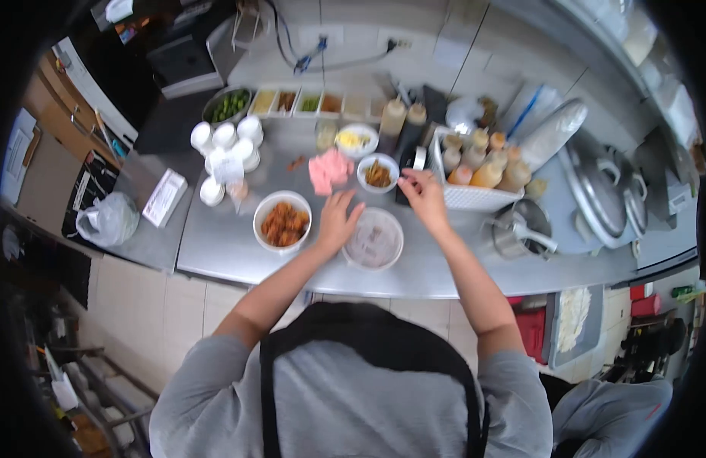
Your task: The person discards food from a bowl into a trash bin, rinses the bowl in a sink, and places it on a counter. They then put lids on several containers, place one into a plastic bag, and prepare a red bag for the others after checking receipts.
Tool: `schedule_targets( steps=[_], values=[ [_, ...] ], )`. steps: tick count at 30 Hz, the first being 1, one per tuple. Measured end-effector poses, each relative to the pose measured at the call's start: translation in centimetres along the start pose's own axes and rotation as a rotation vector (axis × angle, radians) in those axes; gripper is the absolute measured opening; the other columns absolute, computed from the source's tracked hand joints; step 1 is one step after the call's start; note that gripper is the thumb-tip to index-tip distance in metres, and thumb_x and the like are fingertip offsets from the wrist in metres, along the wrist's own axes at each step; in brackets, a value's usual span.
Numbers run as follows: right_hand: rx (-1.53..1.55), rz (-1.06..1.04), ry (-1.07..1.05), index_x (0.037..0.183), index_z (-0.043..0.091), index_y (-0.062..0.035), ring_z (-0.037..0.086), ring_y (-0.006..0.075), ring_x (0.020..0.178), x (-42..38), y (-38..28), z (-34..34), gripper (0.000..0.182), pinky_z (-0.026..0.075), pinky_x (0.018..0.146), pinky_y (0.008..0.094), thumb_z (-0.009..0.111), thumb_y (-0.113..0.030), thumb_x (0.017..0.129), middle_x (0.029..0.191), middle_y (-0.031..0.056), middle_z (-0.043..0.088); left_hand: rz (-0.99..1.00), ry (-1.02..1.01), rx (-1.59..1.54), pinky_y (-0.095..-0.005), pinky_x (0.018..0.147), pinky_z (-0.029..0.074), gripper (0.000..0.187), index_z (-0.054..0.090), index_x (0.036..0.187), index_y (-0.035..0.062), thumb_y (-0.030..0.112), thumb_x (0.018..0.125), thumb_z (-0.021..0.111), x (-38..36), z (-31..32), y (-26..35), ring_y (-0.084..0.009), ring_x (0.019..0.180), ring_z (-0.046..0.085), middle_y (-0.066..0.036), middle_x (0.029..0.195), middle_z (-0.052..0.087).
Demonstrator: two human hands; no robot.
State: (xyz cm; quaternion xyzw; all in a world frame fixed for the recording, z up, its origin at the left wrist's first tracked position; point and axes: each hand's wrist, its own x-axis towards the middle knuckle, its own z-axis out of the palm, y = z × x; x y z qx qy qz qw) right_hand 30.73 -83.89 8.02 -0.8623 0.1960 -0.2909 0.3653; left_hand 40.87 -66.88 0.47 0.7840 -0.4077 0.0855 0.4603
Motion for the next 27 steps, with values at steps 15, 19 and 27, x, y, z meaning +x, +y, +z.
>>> schedule_targets(
  steps=[15,19,27],
  values=[
    [-0.591,-0.45,0.496,0.075,0.064,-0.0027,0.06,0.024,0.072,26.5,-21.4,-30.0,0.011,0.045,0.067,0.0324,0.063,-0.012,0.068,0.075,0.0146,0.062,-0.408,0.131,-0.154,-0.0294,0.07,0.044,0.023,0.061,0.094,0.0019,0.018,0.079,0.059,-3.1,-20.5,-6.7,-0.0184,0.08,0.058,-0.009,0.089,0.061],
    [-0.422,-0.495,0.832,0.08,0.064,-0.0041,0.061,0.0245,0.072,28.4,-21.2,-31.0,0.015,0.046,0.068,0.0335,0.063,-0.015,0.07,0.077,0.0129,0.064,-0.539,0.104,-0.201,-0.0262,0.065,0.044,0.022,0.062,0.095,0.0022,0.019,0.08,0.059,-5.2,-21.9,-7.2,-0.0135,0.079,0.057,-0.006,0.087,0.062],
    [0.776,-0.73,0.589,0.1,0.055,0.0056,0.056,0.0136,0.085,16.4,-20.3,-17.2,0.024,0.046,0.07,0.0211,0.059,-0.001,0.078,0.095,0.01,0.059,-0.545,0.17,-0.197,-0.0265,0.073,0.043,0.027,0.062,0.095,0.0021,0.024,0.081,0.059,-6.9,-22.0,-8.6,-0.0119,0.08,0.056,-0.006,0.087,0.062]
  ],
)
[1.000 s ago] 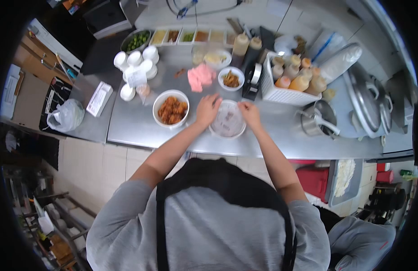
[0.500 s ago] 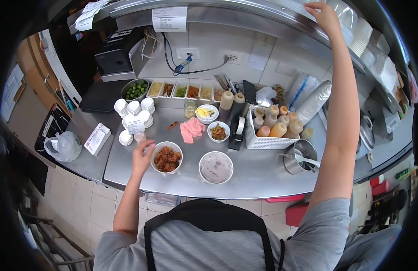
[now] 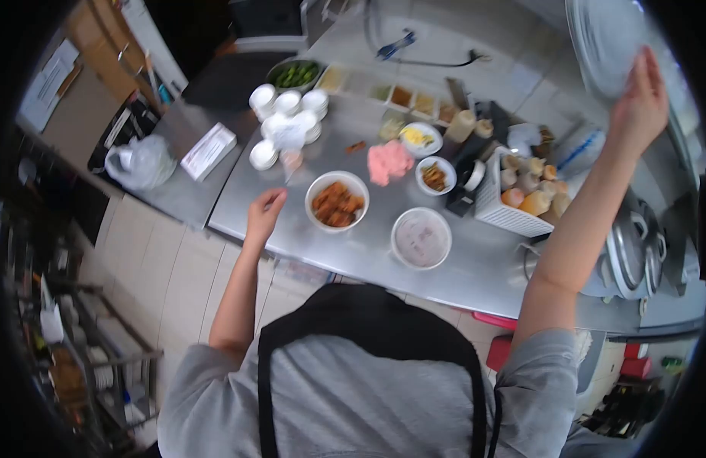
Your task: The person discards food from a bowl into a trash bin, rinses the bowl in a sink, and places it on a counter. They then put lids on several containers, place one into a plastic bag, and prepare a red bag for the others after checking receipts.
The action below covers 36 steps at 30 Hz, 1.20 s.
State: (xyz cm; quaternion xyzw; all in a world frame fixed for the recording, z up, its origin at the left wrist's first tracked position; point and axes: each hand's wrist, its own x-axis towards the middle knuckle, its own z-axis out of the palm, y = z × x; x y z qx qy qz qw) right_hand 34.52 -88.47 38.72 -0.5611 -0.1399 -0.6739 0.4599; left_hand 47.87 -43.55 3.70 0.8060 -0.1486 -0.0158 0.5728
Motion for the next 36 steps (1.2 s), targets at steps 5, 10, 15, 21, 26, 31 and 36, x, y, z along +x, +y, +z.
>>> schedule_targets(
  steps=[5,10,15,21,26,31,36],
  values=[
    [-0.431,0.689,-0.354,0.097,0.062,-0.0019,0.057,0.0138,0.086,-27.5,7.7,3.9,0.024,0.043,0.078,0.0255,0.059,-0.019,0.082,0.09,0.0093,0.063,-0.214,0.008,-0.31,-0.0302,0.083,0.037,0.043,0.056,0.107,0.0021,0.039,0.086,0.048,1.0,2.0,-1.0,-0.0163,0.098,0.052,-0.008,0.104,0.058],
    [-0.413,0.721,-0.407,0.087,0.058,0.001,0.056,0.0197,0.077,-45.6,8.4,7.7,0.016,0.043,0.07,0.0294,0.054,-0.014,0.082,0.082,0.0108,0.059,-0.23,0.128,-0.372,-0.0308,0.086,0.037,0.041,0.054,0.109,0.0005,0.035,0.088,0.044,1.1,7.8,-2.1,-0.0215,0.1,0.051,-0.011,0.108,0.056],
    [-0.435,0.919,-0.331,0.091,0.056,-0.001,0.055,0.0233,0.076,-47.6,9.8,8.7,0.015,0.043,0.068,0.0321,0.051,-0.012,0.082,0.084,0.0131,0.058,-0.083,0.214,-0.065,-0.0298,0.082,0.04,0.036,0.053,0.108,-0.0024,0.027,0.089,0.042,2.0,9.9,-3.5,-0.0253,0.094,0.055,-0.017,0.103,0.058],
    [-0.608,0.68,-0.443,0.086,0.058,-0.0001,0.054,0.0321,0.078,-47.4,11.0,8.0,0.023,0.042,0.069,0.0369,0.05,-0.022,0.084,0.078,0.0165,0.058,0.099,0.303,0.024,-0.0332,0.073,0.043,0.03,0.056,0.1,-0.0031,0.022,0.089,0.041,2.8,10.9,-4.6,-0.0272,0.084,0.058,-0.021,0.091,0.059],
    [-0.575,1.157,-0.762,0.073,0.058,0.0035,0.055,0.0309,0.076,-46.5,12.7,6.5,0.043,0.041,0.068,0.0367,0.048,-0.037,0.082,0.076,0.0184,0.058,-0.244,-0.089,-0.048,-0.0322,0.055,0.041,0.036,0.059,0.077,-0.0013,0.032,0.086,0.048,5.0,10.0,-5.8,-0.0164,0.056,0.052,-0.011,0.057,0.052],
    [-0.482,1.331,-0.719,0.075,0.059,0.0031,0.051,0.0171,0.065,-46.5,12.8,6.4,0.046,0.04,0.063,0.0299,0.052,-0.042,0.082,0.07,0.0086,0.053,-0.174,-0.085,-0.049,-0.0333,0.05,0.038,0.04,0.057,0.071,-0.0024,0.035,0.084,0.049,5.4,10.2,-6.8,-0.0148,0.049,0.047,-0.008,0.048,0.045],
    [-0.554,1.287,-0.839,0.084,0.059,0.0024,0.055,0.0204,0.075,-44.3,13.1,4.8,0.042,0.042,0.069,0.0298,0.052,-0.039,0.083,0.082,0.0115,0.06,-0.145,-0.13,0.18,-0.0358,0.06,0.042,0.035,0.06,0.08,-0.0005,0.032,0.083,0.05,5.5,9.5,-5.5,-0.0248,0.06,0.054,-0.014,0.064,0.058]
  ],
)
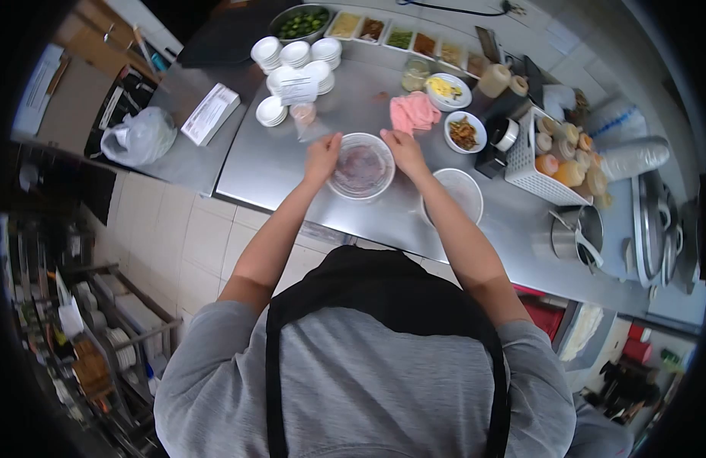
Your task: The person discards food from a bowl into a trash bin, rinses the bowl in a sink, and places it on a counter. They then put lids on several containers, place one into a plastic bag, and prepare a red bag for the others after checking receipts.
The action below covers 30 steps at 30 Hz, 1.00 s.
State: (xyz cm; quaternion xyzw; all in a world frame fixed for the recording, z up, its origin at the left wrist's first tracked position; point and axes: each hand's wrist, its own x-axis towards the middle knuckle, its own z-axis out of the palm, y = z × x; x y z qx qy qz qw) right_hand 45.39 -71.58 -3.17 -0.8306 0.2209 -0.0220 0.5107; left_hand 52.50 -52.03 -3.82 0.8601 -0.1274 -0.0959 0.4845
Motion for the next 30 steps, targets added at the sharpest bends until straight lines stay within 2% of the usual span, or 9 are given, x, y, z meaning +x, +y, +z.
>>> schedule_targets(
  steps=[2,7,13,15,18,23,27,28,30],
  values=[
    [-0.126,-0.441,0.318,0.091,0.059,0.0013,0.057,0.0235,0.081,0.2,1.7,-3.7,0.039,0.042,0.073,0.0308,0.052,-0.036,0.083,0.086,0.0133,0.061,0.209,0.193,0.18,-0.0381,0.075,0.042,0.031,0.06,0.094,0.0027,0.029,0.081,0.052,0.9,0.4,-0.3,-0.0321,0.082,0.055,-0.018,0.09,0.06],
    [0.085,-0.146,0.844,0.096,0.061,-0.0008,0.059,0.0224,0.081,-3.8,8.6,-16.6,0.029,0.045,0.074,0.0319,0.057,-0.025,0.081,0.089,0.0137,0.062,0.517,0.006,0.017,-0.0366,0.08,0.041,0.029,0.059,0.1,0.0042,0.024,0.078,0.054,-0.6,5.9,9.7,-0.0307,0.092,0.054,-0.017,0.098,0.059],
    [0.523,0.204,0.617,0.088,0.063,0.0042,0.057,0.0193,0.082,-2.2,13.5,-17.6,0.027,0.043,0.072,0.0289,0.059,-0.02,0.077,0.086,0.0127,0.063,0.053,-0.899,-0.14,-0.0291,0.059,0.044,0.016,0.064,0.08,0.0049,0.018,0.072,0.059,-0.7,24.3,15.7,-0.0173,0.064,0.057,-0.009,0.073,0.062],
    [0.632,0.18,0.618,0.083,0.064,0.0028,0.055,0.0164,0.08,-2.0,12.9,-18.1,0.022,0.042,0.07,0.0274,0.059,-0.018,0.076,0.083,0.0098,0.062,-0.354,-0.837,-0.427,-0.0287,0.054,0.042,0.011,0.064,0.076,0.0054,0.014,0.072,0.059,-1.2,26.9,17.2,-0.017,0.063,0.056,-0.007,0.072,0.061],
    [0.457,-0.085,0.674,0.088,0.062,0.0033,0.054,0.0144,0.082,-7.0,7.8,-18.8,0.022,0.041,0.073,0.026,0.058,-0.014,0.076,0.085,0.0081,0.062,-0.42,-0.778,-0.538,-0.0311,0.068,0.041,0.014,0.064,0.077,0.0046,0.014,0.072,0.055,-0.9,27.7,17.3,-0.0182,0.073,0.056,-0.008,0.078,0.062],
    [0.492,0.08,0.397,0.1,0.057,-0.0015,0.049,0.0138,0.097,-22.4,4.5,-14.5,0.025,0.039,0.081,0.0255,0.058,-0.013,0.078,0.1,0.0075,0.056,-0.613,-0.937,-0.592,-0.0307,0.081,0.042,0.034,0.058,0.095,-0.0004,0.03,0.082,0.05,0.4,27.5,17.1,-0.0188,0.091,0.056,-0.011,0.1,0.059],
    [0.425,0.025,0.333,0.083,0.063,-0.0036,0.049,0.0157,0.095,-28.0,5.7,-11.4,0.013,0.038,0.082,0.0277,0.055,-0.014,0.08,0.103,0.0082,0.053,-0.217,-0.7,-0.372,-0.0318,0.068,0.046,0.025,0.064,0.078,0.0016,0.025,0.068,0.064,-0.9,28.8,16.4,-0.0226,0.074,0.06,-0.01,0.08,0.064],
    [0.41,0.041,0.347,0.078,0.064,-0.004,0.047,0.0152,0.095,-28.3,5.8,-11.4,0.016,0.037,0.082,0.028,0.052,-0.014,0.082,0.103,0.0083,0.052,0.411,-0.687,0.329,-0.0306,0.061,0.048,0.021,0.064,0.076,0.0015,0.019,0.064,0.068,0.6,29.3,16.0,-0.0246,0.063,0.06,-0.011,0.072,0.064],
    [0.354,0.041,0.358,0.077,0.064,-0.0049,0.048,0.0163,0.094,-28.1,5.8,-12.3,0.013,0.038,0.078,0.0276,0.055,-0.014,0.079,0.103,0.0085,0.052,0.495,-0.506,0.48,-0.031,0.061,0.047,0.022,0.064,0.076,0.0019,0.019,0.063,0.069,0.3,30.3,15.9,-0.0245,0.065,0.06,-0.012,0.074,0.063]
  ],
)
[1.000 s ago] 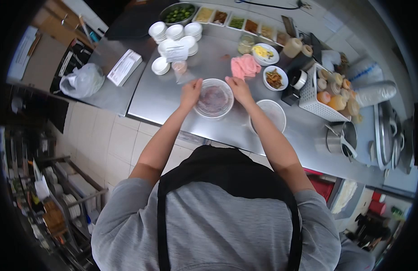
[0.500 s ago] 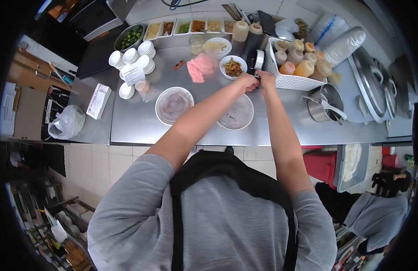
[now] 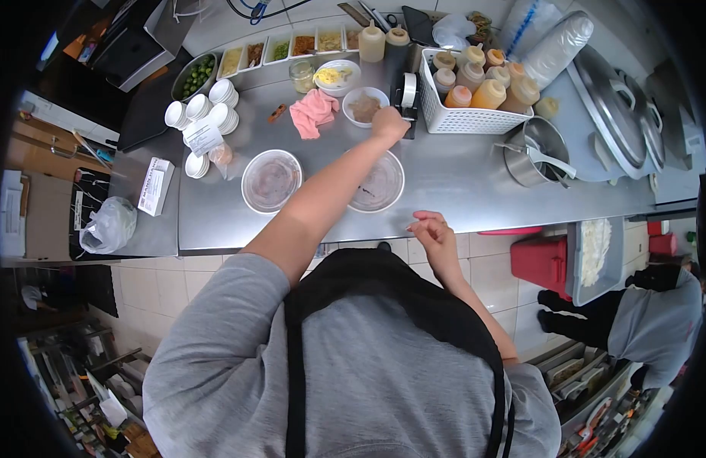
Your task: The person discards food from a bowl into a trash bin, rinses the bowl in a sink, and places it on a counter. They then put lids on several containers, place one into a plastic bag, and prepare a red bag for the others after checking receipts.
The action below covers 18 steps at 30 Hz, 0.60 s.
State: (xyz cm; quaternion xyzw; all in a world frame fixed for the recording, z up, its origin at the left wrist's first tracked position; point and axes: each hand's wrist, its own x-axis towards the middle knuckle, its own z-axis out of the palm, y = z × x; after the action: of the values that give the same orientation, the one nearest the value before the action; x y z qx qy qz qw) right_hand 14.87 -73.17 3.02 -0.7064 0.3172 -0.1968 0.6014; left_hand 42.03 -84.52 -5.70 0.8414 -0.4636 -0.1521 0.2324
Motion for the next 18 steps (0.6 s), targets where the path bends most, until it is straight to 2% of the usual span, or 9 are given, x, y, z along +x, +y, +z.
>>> schedule_targets(
  steps=[1,5,7,9,10,12,16,17,18],
  values=[
    [-0.055,-0.012,0.009,0.076,0.064,-0.0057,0.049,0.0175,0.092,0.3,-0.2,-0.3,0.01,0.04,0.075,0.0271,0.058,-0.013,0.076,0.102,0.0086,0.053,-0.004,0.146,0.195,-0.0314,0.062,0.047,0.023,0.064,0.077,0.0023,0.019,0.062,0.069,-0.3,-0.1,0.4,-0.0243,0.067,0.06,-0.014,0.075,0.062],
    [0.095,0.035,0.009,0.073,0.064,-0.0054,0.049,0.0157,0.09,0.8,-0.5,-0.7,0.01,0.039,0.071,0.0263,0.06,-0.014,0.076,0.099,0.0068,0.053,-0.05,0.283,0.265,-0.0311,0.054,0.045,0.019,0.063,0.069,0.0016,0.019,0.071,0.058,-2.2,-2.8,0.4,-0.0193,0.058,0.057,-0.008,0.067,0.061],
    [0.078,0.059,-0.053,0.071,0.064,-0.0048,0.05,0.016,0.088,0.9,0.0,-0.9,0.012,0.039,0.071,0.0265,0.062,-0.016,0.074,0.095,0.0067,0.054,0.033,0.284,-0.654,-0.0296,0.053,0.043,0.017,0.063,0.071,0.0028,0.02,0.071,0.064,-3.2,-4.7,-2.6,-0.0138,0.058,0.054,-0.004,0.066,0.06],
    [0.065,0.078,-0.107,0.069,0.063,-0.0043,0.051,0.0162,0.086,1.6,1.2,-0.5,0.014,0.039,0.071,0.0267,0.064,-0.017,0.073,0.092,0.0067,0.054,-0.264,0.153,-1.033,-0.0273,0.055,0.044,0.017,0.064,0.077,0.0031,0.018,0.07,0.068,-7.0,-9.0,-3.4,-0.0108,0.06,0.053,-0.001,0.07,0.06],
    [0.052,0.141,-0.175,0.067,0.063,-0.0032,0.052,0.0163,0.082,2.3,2.3,-0.2,0.017,0.04,0.069,0.0266,0.067,-0.02,0.071,0.087,0.0074,0.055,-0.271,0.156,-1.031,-0.0273,0.055,0.044,0.017,0.064,0.077,0.0031,0.018,0.07,0.068,-8.1,-9.0,-4.9,-0.0108,0.06,0.053,-0.001,0.07,0.06],
    [0.036,0.198,-0.25,0.064,0.062,-0.0021,0.053,0.0165,0.078,4.1,5.2,0.7,0.021,0.04,0.067,0.0264,0.07,-0.022,0.069,0.083,0.0081,0.055,-0.512,0.139,-0.982,-0.0273,0.056,0.046,0.018,0.063,0.083,0.0028,0.015,0.07,0.067,-9.6,-8.0,-7.5,-0.0106,0.063,0.056,-0.003,0.074,0.061],
    [-0.285,0.014,-0.33,0.062,0.062,-0.0004,0.055,0.0191,0.071,8.2,7.3,1.8,0.025,0.042,0.064,0.0293,0.071,-0.023,0.066,0.076,0.0097,0.058,-0.469,-0.043,-1.21,-0.024,0.05,0.046,0.014,0.062,0.078,0.0065,0.017,0.07,0.068,-10.7,-5.6,-9.2,-0.0114,0.055,0.055,-0.002,0.069,0.059],
    [-0.343,-0.099,-0.316,0.062,0.061,0.0,0.055,0.0183,0.07,9.1,7.1,2.1,0.022,0.043,0.064,0.029,0.071,-0.019,0.066,0.074,0.0089,0.059,-0.532,-0.207,-1.124,-0.0247,0.048,0.046,0.014,0.062,0.08,0.007,0.017,0.071,0.066,-10.5,-5.3,-9.3,-0.0113,0.054,0.055,-0.002,0.069,0.058],
    [-0.394,-0.026,-0.405,0.07,0.063,-0.002,0.058,0.0245,0.071,10.1,6.6,2.1,0.025,0.044,0.066,0.0329,0.073,-0.024,0.062,0.074,0.0114,0.061,-0.589,-0.369,-1.033,-0.0254,0.045,0.046,0.014,0.061,0.083,0.0076,0.017,0.073,0.064,-10.3,-4.9,-9.6,-0.0111,0.054,0.055,-0.002,0.069,0.058]
  ],
)
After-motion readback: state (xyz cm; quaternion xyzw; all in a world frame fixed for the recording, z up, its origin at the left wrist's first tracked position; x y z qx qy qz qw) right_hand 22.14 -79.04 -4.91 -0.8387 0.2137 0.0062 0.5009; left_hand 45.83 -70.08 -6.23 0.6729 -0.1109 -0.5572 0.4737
